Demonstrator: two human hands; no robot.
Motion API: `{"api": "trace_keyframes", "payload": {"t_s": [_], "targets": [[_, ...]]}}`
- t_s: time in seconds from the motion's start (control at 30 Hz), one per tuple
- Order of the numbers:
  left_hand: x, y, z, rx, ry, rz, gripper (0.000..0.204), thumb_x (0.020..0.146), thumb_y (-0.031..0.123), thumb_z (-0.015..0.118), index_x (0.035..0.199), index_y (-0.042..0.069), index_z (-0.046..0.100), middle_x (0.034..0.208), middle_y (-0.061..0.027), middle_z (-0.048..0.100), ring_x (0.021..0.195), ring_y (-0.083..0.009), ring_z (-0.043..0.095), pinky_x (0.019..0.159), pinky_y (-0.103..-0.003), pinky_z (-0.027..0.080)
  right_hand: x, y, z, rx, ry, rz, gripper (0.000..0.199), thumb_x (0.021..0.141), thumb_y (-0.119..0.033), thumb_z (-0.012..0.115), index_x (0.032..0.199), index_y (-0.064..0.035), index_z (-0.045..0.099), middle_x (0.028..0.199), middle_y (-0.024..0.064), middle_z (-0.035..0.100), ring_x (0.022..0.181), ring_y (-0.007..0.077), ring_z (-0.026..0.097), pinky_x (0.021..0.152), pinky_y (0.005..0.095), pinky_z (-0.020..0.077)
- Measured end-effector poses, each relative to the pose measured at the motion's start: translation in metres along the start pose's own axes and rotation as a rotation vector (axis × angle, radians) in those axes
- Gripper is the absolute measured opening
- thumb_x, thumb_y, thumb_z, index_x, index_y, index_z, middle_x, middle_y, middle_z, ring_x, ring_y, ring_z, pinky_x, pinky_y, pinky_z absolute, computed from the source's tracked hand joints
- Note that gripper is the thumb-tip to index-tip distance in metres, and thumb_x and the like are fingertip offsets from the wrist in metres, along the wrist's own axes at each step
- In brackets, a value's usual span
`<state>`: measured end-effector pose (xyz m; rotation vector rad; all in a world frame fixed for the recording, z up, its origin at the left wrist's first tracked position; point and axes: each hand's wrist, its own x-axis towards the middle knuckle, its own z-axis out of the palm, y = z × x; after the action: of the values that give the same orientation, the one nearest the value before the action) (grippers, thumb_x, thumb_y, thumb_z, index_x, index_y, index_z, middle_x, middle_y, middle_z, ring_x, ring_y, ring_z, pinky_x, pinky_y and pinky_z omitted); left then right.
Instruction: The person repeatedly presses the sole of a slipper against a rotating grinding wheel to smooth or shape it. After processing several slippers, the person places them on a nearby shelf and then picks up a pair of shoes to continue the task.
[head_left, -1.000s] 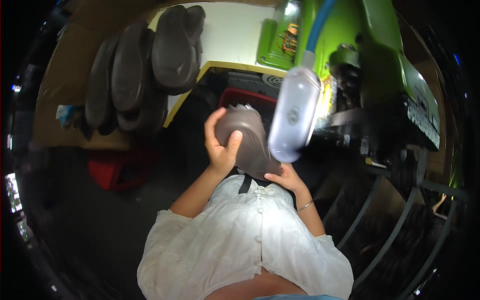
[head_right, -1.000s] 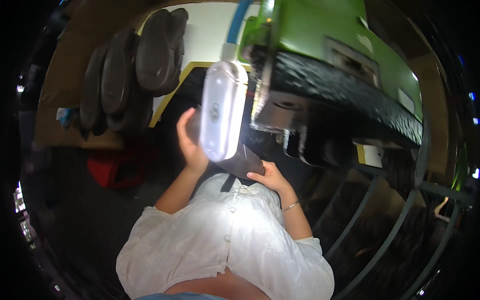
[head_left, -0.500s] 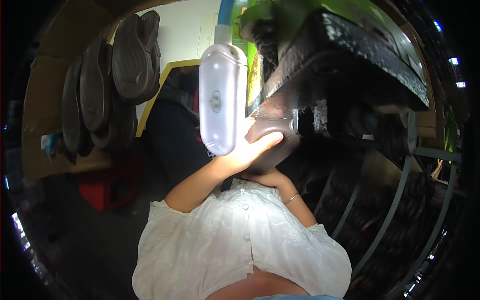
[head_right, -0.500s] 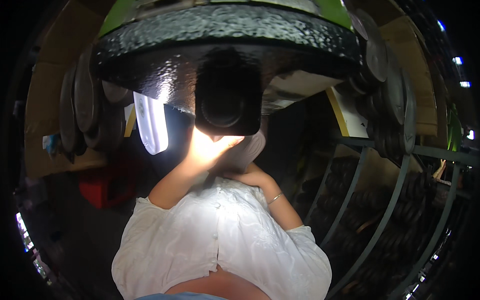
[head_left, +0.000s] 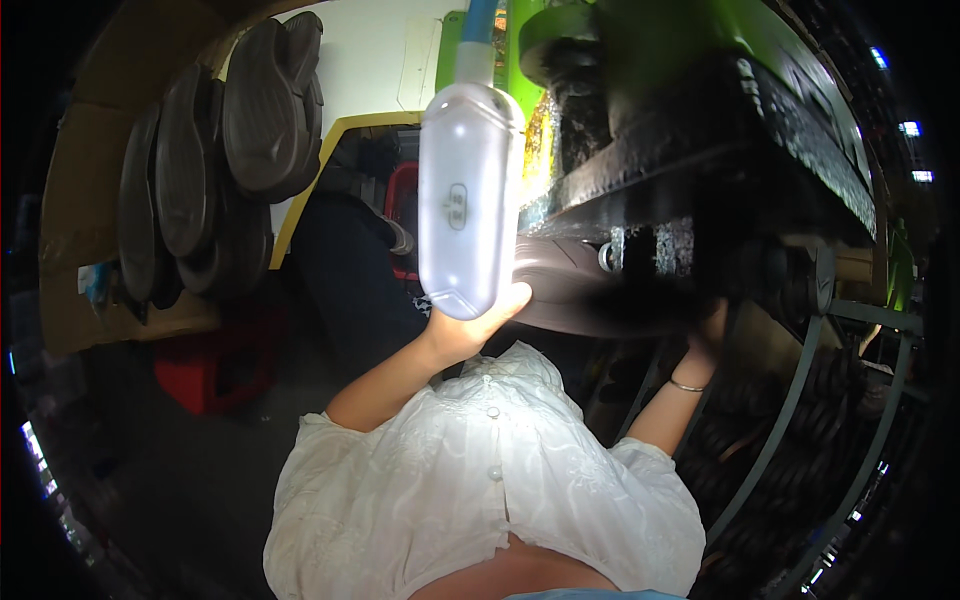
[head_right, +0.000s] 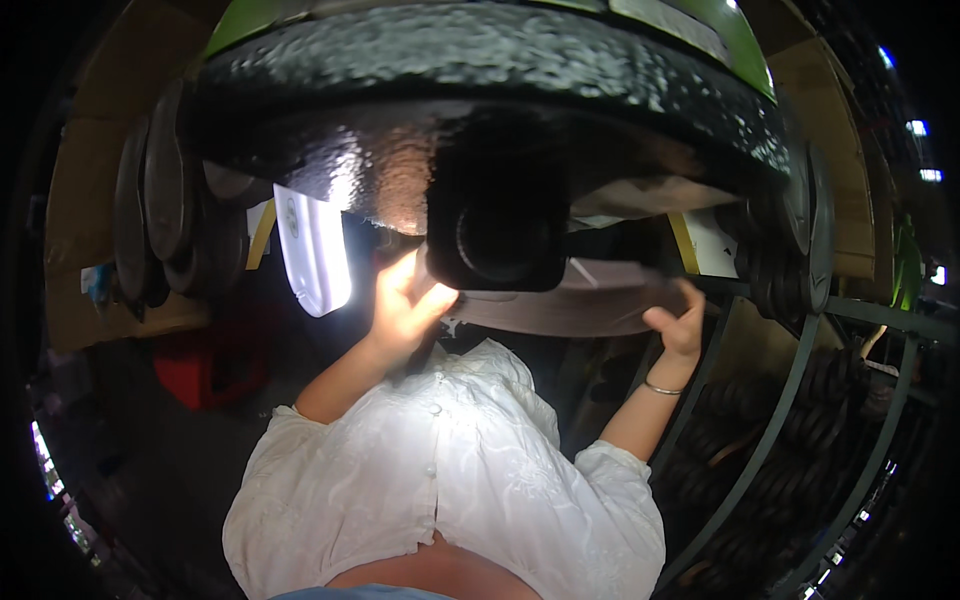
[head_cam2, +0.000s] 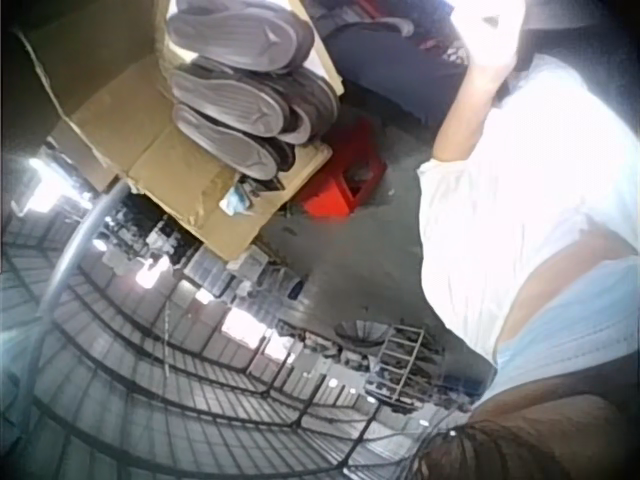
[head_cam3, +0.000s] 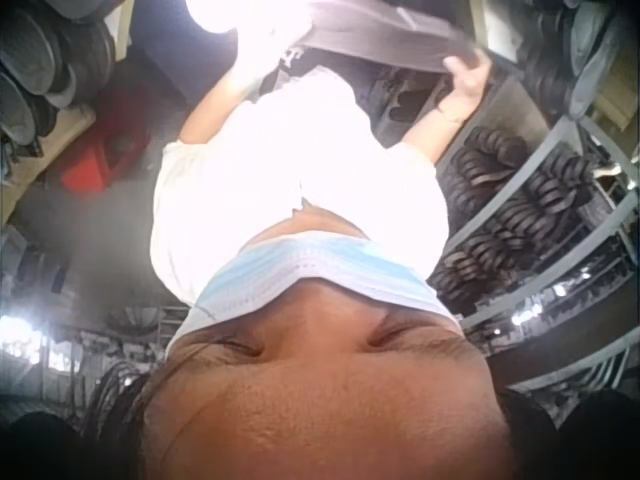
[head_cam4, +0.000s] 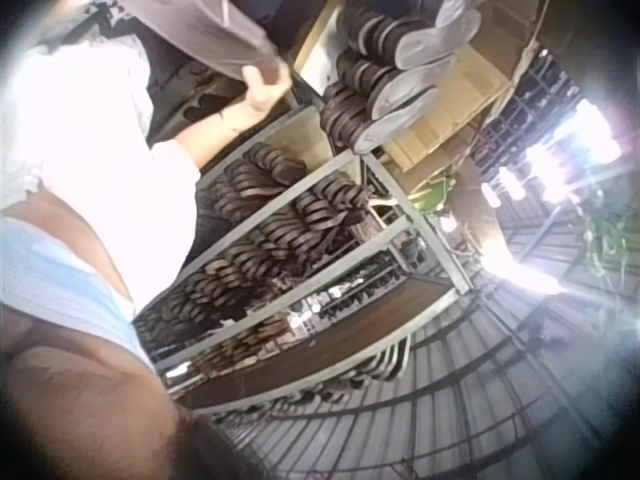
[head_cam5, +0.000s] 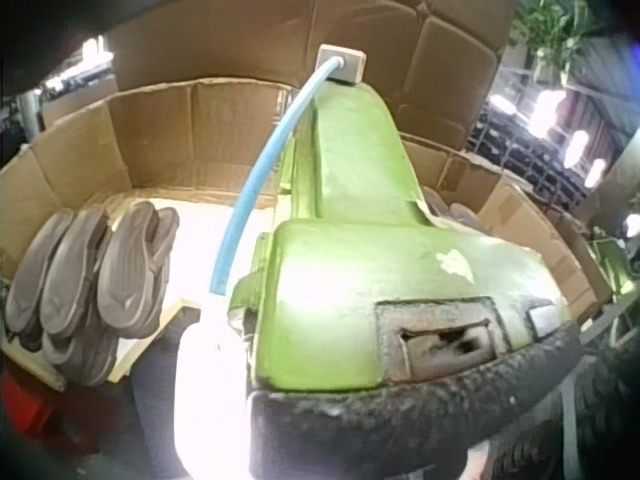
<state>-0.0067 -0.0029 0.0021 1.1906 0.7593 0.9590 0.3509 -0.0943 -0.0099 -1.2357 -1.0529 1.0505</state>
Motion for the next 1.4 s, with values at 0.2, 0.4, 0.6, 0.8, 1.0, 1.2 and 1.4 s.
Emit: {"api": "trace_keyframes", "payload": {"t_s": [0.2, 0.4, 0.6, 0.8, 1.0, 1.2, 1.4], "targets": [[-0.003, 0.011, -0.002, -0.056, 0.048, -0.032, 0.033, 0.080, 0.014, 0.062, 0.107, -0.003, 0.053, 0.095, -0.0054, 0.059, 0.084, -0.0102, 0.054, 0.075, -0.025, 0.043, 0.054, -0.025, 0.042, 0.269, 0.328, -0.271, 0.037, 0.078, -0.011, 0.060, 0.111, 0.0023, 0.050, 0.102, 0.0136, 0.058, 0.093, 0.0233, 0.057, 0.084, 0.0341, 0.0455], [-0.017, 0.017, -0.026, -0.155, 0.197, 0.088, 0.027, 0.082, 0.007, 0.060, 0.104, -0.005, 0.053, 0.093, -0.0077, 0.061, 0.079, -0.0090, 0.057, 0.069, -0.024, 0.046, 0.061, -0.049, 0.105, 0.933, 0.423, -0.016, 0.038, 0.076, -0.011, 0.058, 0.110, 0.0030, 0.049, 0.102, 0.0141, 0.057, 0.094, 0.0241, 0.056, 0.084, 0.0352, 0.0446], [-0.024, 0.019, -0.057, -0.006, 0.167, 0.074, 0.033, 0.082, 0.014, 0.061, 0.105, -0.007, 0.052, 0.094, -0.0077, 0.060, 0.084, -0.0108, 0.056, 0.076, -0.025, 0.044, 0.054, -0.003, 0.111, 0.568, 0.149, -0.275, 0.041, 0.074, -0.011, 0.056, 0.112, 0.0032, 0.049, 0.108, 0.0131, 0.054, 0.102, 0.0250, 0.052, 0.091, 0.0372, 0.0406], [-0.043, 0.024, -0.094, 0.046, 0.182, 0.007, 0.032, 0.080, 0.016, 0.061, 0.103, -0.006, 0.055, 0.092, -0.0066, 0.060, 0.084, -0.0104, 0.055, 0.077, -0.024, 0.042, 0.042, 0.022, 0.156, 0.786, 0.191, -0.010, 0.036, 0.075, -0.014, 0.051, 0.106, 0.0043, 0.054, 0.103, 0.0127, 0.059, 0.095, 0.0239, 0.057, 0.089, 0.0338, 0.0425], [-0.075, 0.026, -0.117, 0.112, 0.318, 0.029, 0.034, 0.079, 0.020, 0.059, 0.100, -0.007, 0.057, 0.092, -0.0072, 0.060, 0.084, -0.0123, 0.054, 0.078, -0.026, 0.041, 0.030, 0.054, 0.194, 1.072, 0.093, 0.079, 0.045, 0.082, -0.025, 0.038, 0.115, 0.0033, 0.049, 0.114, 0.0156, 0.055, 0.105, 0.0270, 0.053, 0.091, 0.0357, 0.0431], [-0.095, 0.021, -0.144, 0.077, 0.306, -0.019, 0.041, 0.079, 0.026, 0.062, 0.104, -0.005, 0.055, 0.096, -0.0081, 0.059, 0.090, -0.0146, 0.055, 0.083, -0.027, 0.039, 0.027, 0.039, 0.237, 0.910, 0.239, 0.181, 0.054, 0.066, -0.031, 0.053, 0.106, 0.0048, 0.050, 0.095, 0.0180, 0.061, 0.086, 0.0277, 0.060, 0.078, 0.0363, 0.0480], [-0.085, -0.011, -0.150, 0.175, 0.081, -0.324, 0.043, 0.072, 0.013, 0.072, 0.108, 0.000, 0.053, 0.095, -0.0029, 0.059, 0.088, -0.0103, 0.054, 0.079, -0.025, 0.043, 0.038, 0.009, 0.231, 0.554, 0.049, 0.131, 0.049, 0.064, -0.026, 0.056, 0.103, 0.0039, 0.052, 0.090, 0.0132, 0.059, 0.087, 0.0239, 0.057, 0.082, 0.0329, 0.0441]]}}
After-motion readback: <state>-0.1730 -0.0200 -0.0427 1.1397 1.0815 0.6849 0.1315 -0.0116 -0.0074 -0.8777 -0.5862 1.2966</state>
